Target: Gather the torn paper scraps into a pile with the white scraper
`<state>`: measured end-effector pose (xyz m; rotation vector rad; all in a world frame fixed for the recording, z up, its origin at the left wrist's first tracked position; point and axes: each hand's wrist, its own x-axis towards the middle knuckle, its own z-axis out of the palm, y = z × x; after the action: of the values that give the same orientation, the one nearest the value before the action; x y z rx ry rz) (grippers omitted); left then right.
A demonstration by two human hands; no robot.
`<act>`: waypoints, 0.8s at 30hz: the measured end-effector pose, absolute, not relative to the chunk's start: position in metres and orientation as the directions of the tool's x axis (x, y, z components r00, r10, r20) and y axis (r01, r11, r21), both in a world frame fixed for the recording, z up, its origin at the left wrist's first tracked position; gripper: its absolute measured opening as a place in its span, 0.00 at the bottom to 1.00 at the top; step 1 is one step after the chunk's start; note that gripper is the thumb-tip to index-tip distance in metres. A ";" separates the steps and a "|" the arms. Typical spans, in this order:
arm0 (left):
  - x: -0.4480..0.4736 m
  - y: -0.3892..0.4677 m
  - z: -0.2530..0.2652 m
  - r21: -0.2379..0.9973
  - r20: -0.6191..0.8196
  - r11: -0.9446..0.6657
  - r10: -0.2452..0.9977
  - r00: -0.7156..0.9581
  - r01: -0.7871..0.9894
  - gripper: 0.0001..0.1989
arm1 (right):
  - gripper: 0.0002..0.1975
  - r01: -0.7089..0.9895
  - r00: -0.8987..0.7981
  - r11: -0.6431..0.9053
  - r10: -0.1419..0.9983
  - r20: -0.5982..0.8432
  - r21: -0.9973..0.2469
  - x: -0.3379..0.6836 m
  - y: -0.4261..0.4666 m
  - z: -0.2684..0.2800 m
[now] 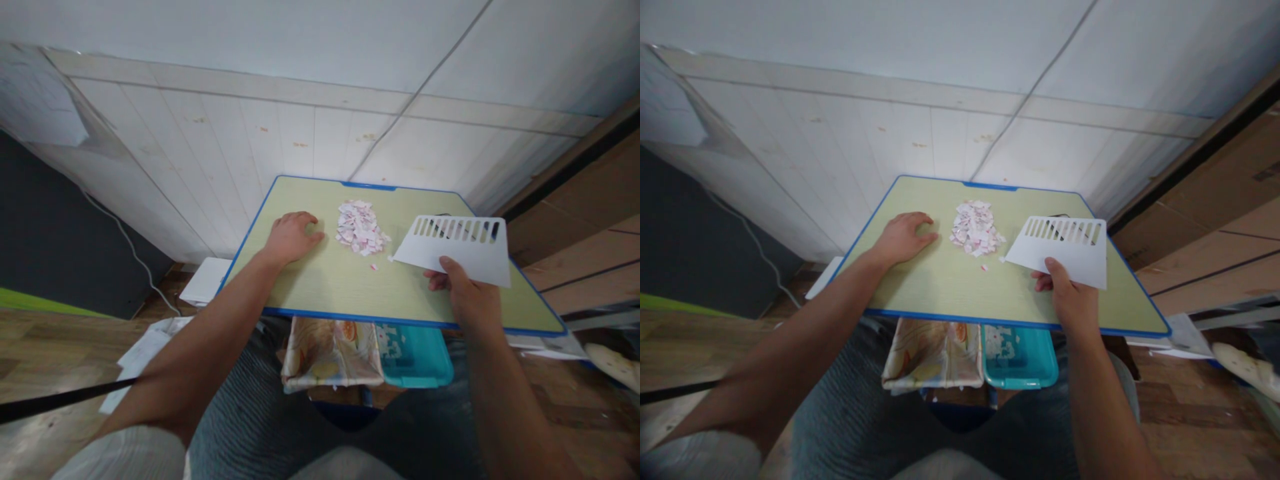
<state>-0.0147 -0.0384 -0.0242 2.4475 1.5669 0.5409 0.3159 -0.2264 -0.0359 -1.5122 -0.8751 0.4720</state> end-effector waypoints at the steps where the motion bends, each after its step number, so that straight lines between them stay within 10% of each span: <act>1: -0.015 -0.038 -0.025 0.344 0.202 -0.425 0.904 0.376 0.838 0.24 | 0.19 0.247 0.623 0.054 0.756 0.201 -0.968 0.316 -0.227 -0.036; 24: -0.013 -0.039 -0.024 0.332 0.199 -0.424 0.905 0.377 0.842 0.25 | 0.19 0.292 0.561 0.019 0.806 0.188 -0.956 0.319 -0.227 -0.035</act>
<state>-0.0133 -0.0394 -0.0237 2.4566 1.5758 0.5271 0.3191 -0.2270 -0.0349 -1.5517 -0.9645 0.5154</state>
